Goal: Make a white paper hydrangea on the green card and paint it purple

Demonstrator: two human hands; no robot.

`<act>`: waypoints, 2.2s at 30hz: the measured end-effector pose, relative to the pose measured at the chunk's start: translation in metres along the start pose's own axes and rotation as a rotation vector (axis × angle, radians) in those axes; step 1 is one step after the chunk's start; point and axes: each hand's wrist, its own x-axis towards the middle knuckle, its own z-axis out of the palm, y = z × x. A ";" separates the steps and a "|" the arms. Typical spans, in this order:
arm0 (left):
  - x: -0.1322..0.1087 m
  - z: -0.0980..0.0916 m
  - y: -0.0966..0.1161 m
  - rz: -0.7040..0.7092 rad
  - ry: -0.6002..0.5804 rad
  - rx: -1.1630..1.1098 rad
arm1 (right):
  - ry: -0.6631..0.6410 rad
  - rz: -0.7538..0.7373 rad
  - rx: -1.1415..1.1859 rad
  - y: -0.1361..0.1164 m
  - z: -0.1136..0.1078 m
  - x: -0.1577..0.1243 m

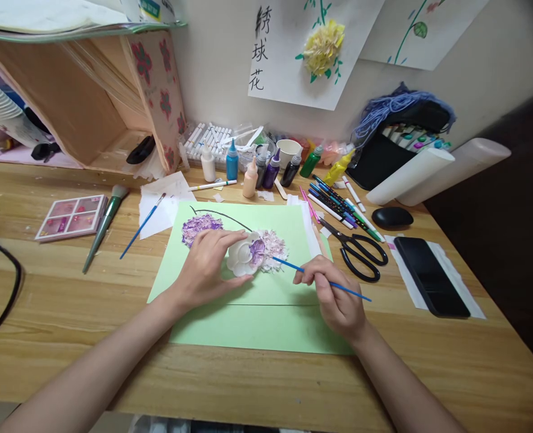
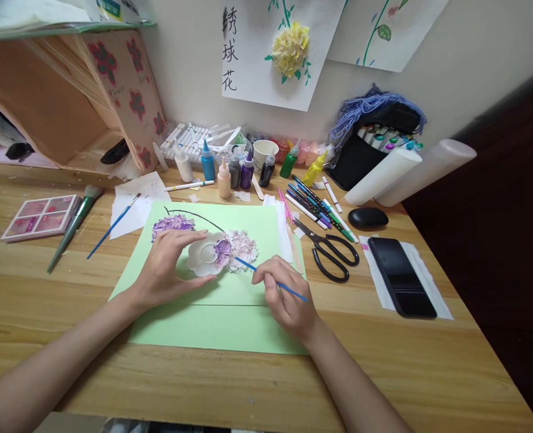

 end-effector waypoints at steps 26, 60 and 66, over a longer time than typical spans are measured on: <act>-0.002 0.002 -0.001 -0.037 0.007 -0.032 | 0.018 0.192 0.245 -0.001 0.005 -0.004; -0.002 0.003 -0.001 -0.028 -0.007 -0.023 | -0.029 0.178 0.197 0.003 0.003 -0.004; -0.002 0.004 -0.003 -0.035 -0.001 -0.037 | 0.061 0.125 0.171 0.003 0.004 -0.004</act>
